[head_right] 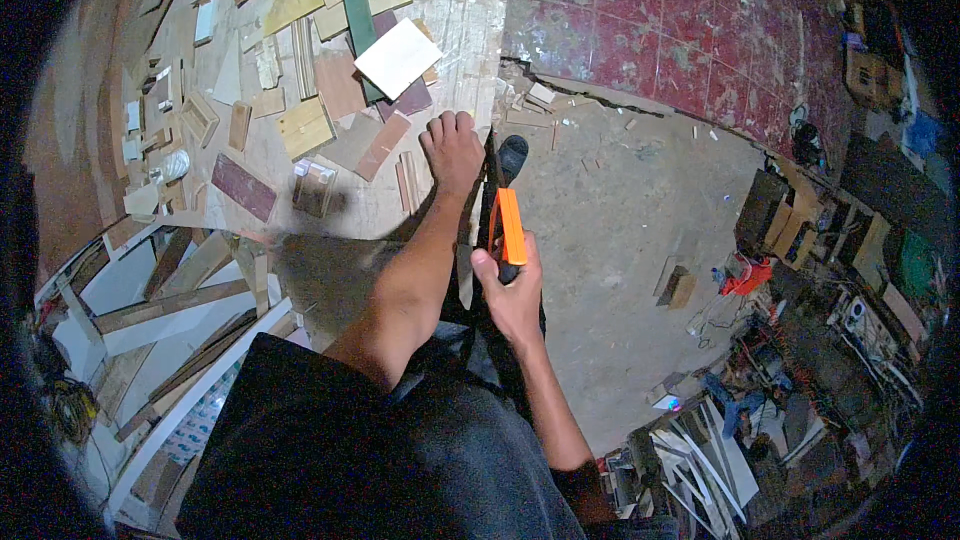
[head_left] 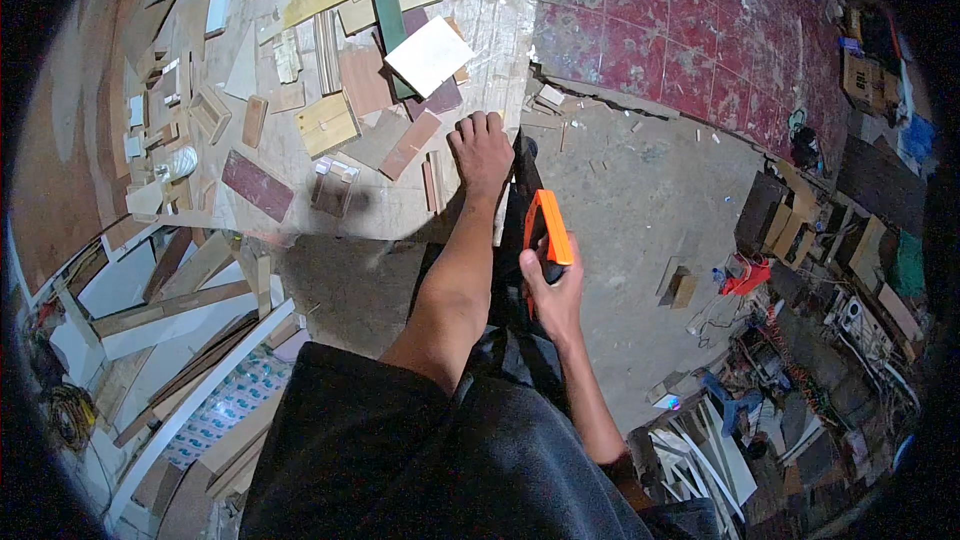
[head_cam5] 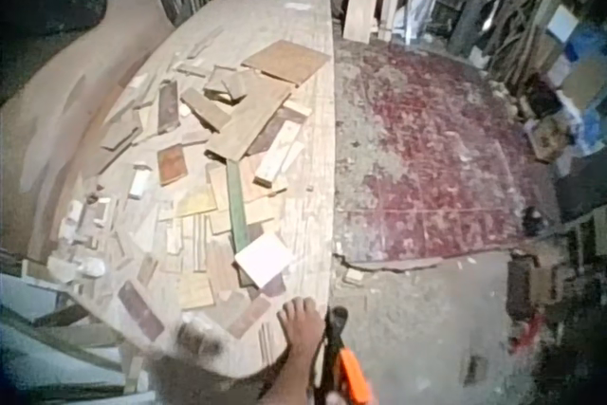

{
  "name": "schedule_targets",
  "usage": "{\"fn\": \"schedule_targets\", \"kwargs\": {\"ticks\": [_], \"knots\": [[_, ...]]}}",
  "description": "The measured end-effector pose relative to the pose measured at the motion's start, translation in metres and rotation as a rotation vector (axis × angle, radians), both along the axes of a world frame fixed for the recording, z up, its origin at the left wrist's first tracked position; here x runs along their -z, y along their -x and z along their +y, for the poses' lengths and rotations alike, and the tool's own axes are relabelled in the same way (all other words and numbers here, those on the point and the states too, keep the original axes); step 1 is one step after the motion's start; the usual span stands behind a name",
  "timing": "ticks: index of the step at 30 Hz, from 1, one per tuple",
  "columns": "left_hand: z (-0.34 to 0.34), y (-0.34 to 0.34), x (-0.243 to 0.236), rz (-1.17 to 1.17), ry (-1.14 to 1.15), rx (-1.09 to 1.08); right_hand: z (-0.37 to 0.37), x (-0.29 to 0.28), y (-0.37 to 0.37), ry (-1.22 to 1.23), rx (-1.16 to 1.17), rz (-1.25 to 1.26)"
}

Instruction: Sawing a piece of wood using a hand saw on a workbench in a woodworking shop.

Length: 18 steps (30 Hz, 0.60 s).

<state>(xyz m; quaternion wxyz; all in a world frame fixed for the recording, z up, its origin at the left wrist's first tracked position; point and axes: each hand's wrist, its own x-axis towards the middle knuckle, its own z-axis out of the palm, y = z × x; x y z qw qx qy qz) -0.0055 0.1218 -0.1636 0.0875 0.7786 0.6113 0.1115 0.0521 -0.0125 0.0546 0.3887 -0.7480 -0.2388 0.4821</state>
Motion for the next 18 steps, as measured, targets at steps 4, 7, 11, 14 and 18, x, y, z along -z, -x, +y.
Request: {"fn": "schedule_targets", "kwargs": {"ticks": [4, 7, 11, 14, 18], "knots": [[0.0, 0.0, 0.004, 0.021, 0.01, -0.015, 0.006, 0.01, -0.001, -0.004, 0.003, -0.092], [0.0, 0.0, 0.002, 0.003, 0.015, -0.018, 0.023, 0.001, -0.016, 0.123, 0.106, 0.066], [0.0, -0.001, 0.002, 0.017, 0.046, -0.01, 0.027, 0.005, -0.031, 0.191, 0.146, 0.11], [0.004, 0.0, 0.002, 0.047, 0.029, 0.009, 0.028, 0.008, -0.031, 0.16, 0.155, 0.115], [0.003, 0.003, -0.001, 0.065, 0.041, 0.065, 0.021, 0.012, -0.031, 0.129, 0.124, 0.106]]}}
